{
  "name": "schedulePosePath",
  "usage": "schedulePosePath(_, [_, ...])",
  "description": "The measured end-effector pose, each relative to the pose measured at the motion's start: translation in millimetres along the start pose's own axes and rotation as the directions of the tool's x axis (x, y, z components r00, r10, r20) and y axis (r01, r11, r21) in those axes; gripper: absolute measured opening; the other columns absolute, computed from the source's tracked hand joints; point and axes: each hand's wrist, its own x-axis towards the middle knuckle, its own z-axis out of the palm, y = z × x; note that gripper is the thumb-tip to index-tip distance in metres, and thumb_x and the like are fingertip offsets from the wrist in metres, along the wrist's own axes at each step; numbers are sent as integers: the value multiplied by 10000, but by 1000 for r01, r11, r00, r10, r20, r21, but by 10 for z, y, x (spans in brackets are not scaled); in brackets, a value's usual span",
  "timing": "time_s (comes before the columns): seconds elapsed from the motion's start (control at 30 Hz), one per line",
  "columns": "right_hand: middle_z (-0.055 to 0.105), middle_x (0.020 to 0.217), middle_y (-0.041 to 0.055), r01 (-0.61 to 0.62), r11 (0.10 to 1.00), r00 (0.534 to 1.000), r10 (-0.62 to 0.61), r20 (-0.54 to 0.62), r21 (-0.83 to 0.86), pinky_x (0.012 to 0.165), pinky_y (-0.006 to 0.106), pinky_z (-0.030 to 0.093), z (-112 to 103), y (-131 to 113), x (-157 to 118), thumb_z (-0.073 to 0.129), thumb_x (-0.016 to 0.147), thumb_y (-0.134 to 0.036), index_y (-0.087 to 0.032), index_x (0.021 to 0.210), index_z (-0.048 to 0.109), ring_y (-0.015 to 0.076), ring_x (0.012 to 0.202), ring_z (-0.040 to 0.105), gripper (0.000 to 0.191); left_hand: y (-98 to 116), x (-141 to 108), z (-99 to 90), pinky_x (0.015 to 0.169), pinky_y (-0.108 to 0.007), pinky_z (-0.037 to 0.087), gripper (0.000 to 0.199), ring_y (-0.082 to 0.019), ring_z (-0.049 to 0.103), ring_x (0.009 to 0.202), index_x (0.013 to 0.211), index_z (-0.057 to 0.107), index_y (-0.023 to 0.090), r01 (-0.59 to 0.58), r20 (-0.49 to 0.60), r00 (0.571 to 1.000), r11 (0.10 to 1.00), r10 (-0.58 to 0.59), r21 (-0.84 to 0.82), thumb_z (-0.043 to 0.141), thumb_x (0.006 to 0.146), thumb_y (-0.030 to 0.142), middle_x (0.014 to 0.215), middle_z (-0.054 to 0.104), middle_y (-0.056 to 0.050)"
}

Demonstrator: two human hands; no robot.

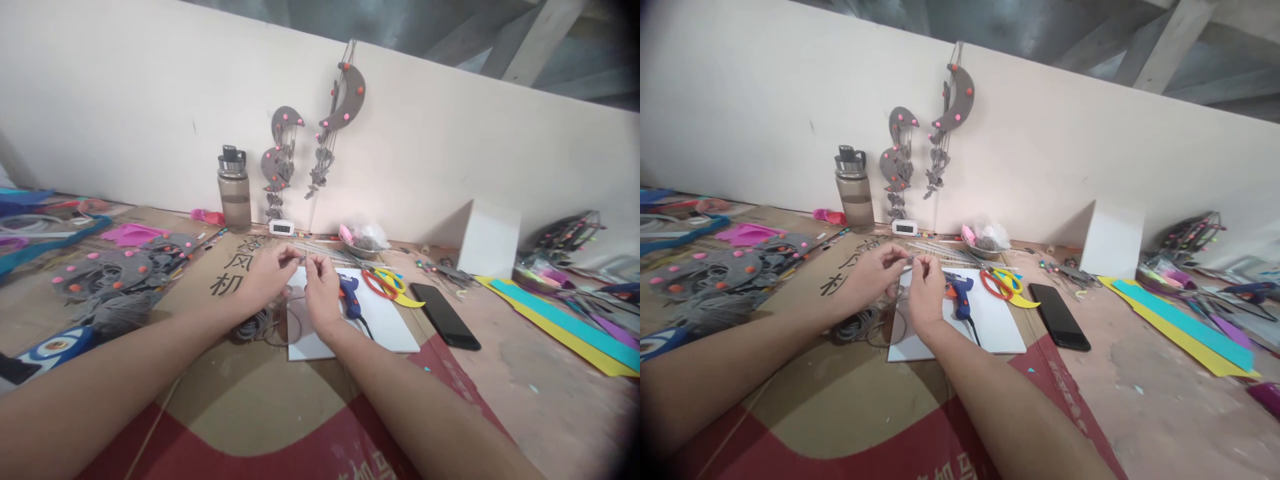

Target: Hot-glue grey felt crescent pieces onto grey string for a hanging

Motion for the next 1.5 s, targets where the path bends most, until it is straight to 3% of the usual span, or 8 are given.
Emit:
schedulePosePath(0.23, [611, 871, 16, 12, 997, 1000, -11, 15, -71, 640, 270, 403, 1, -15, -7, 520, 895, -358, -217, 886, 544, 151, 741, 513, 143, 39, 44, 9, 551, -268, 584, 211, -162, 663, 726, 892, 628, 167, -26, 1, 1000, 987, 27, -161, 655, 801, 354, 881, 683, -44])
schedulePosePath(0.4, [617, 871, 13, 47, 997, 999, -46, 15, -68, 670, 272, 423, 2, -30, -18, 521, 902, -395, -205, 905, 549, 145, 745, 517, 192, 72, 51, -11, 573, -263, 576, 247, -127, 655, 613, 923, 669, 150, -2, 59, 998, 982, 13, -190, 673, 801, 364, 875, 709, -35])
schedulePosePath(0.87, [600, 857, 19, 71, 995, 997, -70, 10, -73, 720, 292, 447, 10, -35, -23, 500, 916, -429, -203, 889, 515, 161, 808, 549, 228, 39, 60, 2, 541, -248, 548, 255, -111, 624, 563, 833, 673, 149, 66, 54, 997, 923, -49, -379, 751, 731, 369, 766, 694, -14])
schedulePosePath(1.03, [601, 872, 20, 62, 993, 998, -63, 2, -96, 716, 292, 454, 5, -43, -18, 493, 918, -430, -205, 906, 516, 157, 796, 553, 226, 50, 60, -1, 524, -250, 531, 266, -99, 604, 505, 848, 671, 146, 73, 75, 996, 925, -48, -373, 760, 724, 364, 754, 687, -5])
schedulePosePath(1.3, [579, 815, 8, 62, 993, 998, -62, 8, -98, 676, 283, 454, 15, -54, -22, 530, 899, -431, -214, 884, 515, 155, 754, 523, 218, 43, 70, 9, 586, -260, 559, 235, -121, 624, 623, 757, 665, 156, 45, -2, 999, 897, -51, -440, 783, 699, 350, 751, 676, -15])
schedulePosePath(1.5, [554, 741, -11, 30, 992, 994, -16, 111, -120, 639, 269, 426, 26, -140, -49, 472, 921, -429, -216, 861, 549, 150, 697, 504, 234, 10, 209, -135, 694, -294, 579, 259, -136, 632, 690, 719, 656, 152, 17, -85, 994, 848, -73, -529, 802, 682, 363, 722, 649, -23])
